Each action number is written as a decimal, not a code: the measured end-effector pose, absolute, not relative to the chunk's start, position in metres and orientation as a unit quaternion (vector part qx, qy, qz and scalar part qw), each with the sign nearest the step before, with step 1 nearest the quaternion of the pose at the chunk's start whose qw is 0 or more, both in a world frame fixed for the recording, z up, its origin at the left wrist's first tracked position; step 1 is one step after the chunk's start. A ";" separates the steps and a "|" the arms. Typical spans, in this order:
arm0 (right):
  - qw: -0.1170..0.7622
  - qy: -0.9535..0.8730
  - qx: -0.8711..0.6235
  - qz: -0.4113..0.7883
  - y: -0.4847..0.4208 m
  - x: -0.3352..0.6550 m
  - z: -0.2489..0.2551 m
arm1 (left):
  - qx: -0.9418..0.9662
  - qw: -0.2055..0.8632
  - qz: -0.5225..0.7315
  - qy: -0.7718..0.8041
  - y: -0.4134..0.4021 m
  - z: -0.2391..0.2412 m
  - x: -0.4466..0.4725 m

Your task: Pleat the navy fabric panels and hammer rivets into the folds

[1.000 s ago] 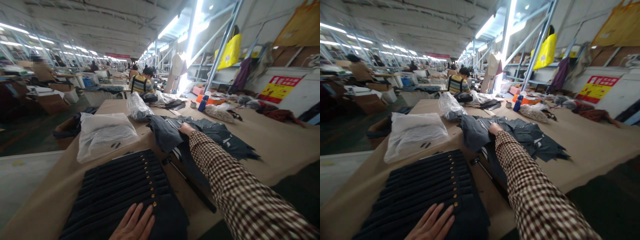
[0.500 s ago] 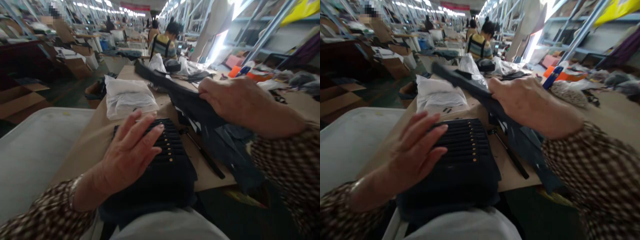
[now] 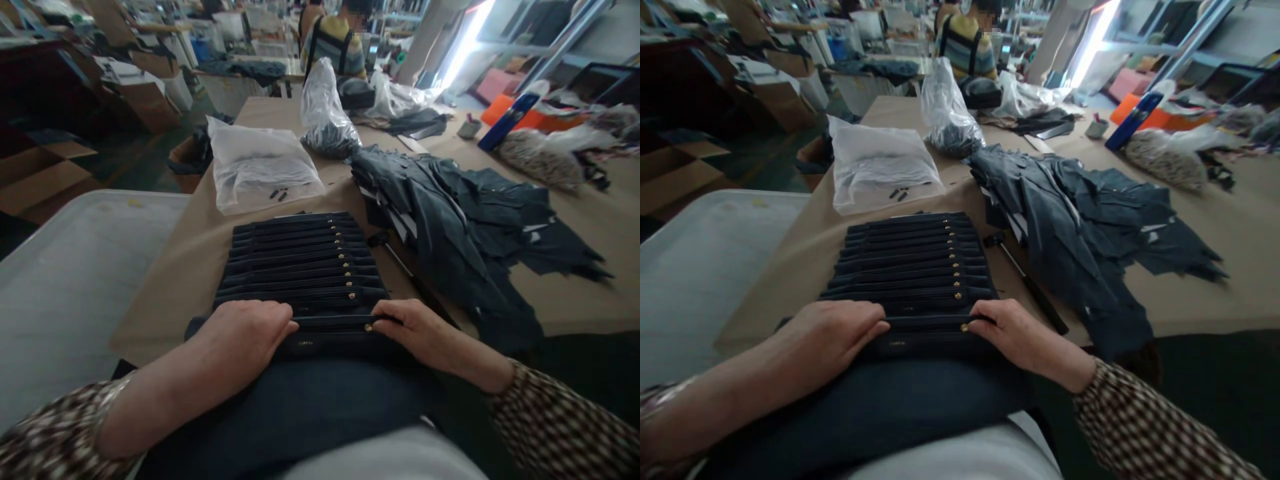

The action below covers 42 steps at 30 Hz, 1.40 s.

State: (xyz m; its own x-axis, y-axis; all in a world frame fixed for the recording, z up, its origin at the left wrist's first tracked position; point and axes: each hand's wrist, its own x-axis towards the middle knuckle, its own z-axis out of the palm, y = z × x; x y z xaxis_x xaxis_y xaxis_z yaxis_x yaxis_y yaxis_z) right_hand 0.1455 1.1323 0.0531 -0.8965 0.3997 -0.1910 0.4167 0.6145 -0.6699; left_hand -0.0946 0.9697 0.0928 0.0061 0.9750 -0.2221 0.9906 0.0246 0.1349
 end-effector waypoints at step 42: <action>-0.023 0.975 0.164 -0.147 1.118 0.116 0.026 | 0.861 0.005 0.013 0.509 0.985 -0.025 -0.084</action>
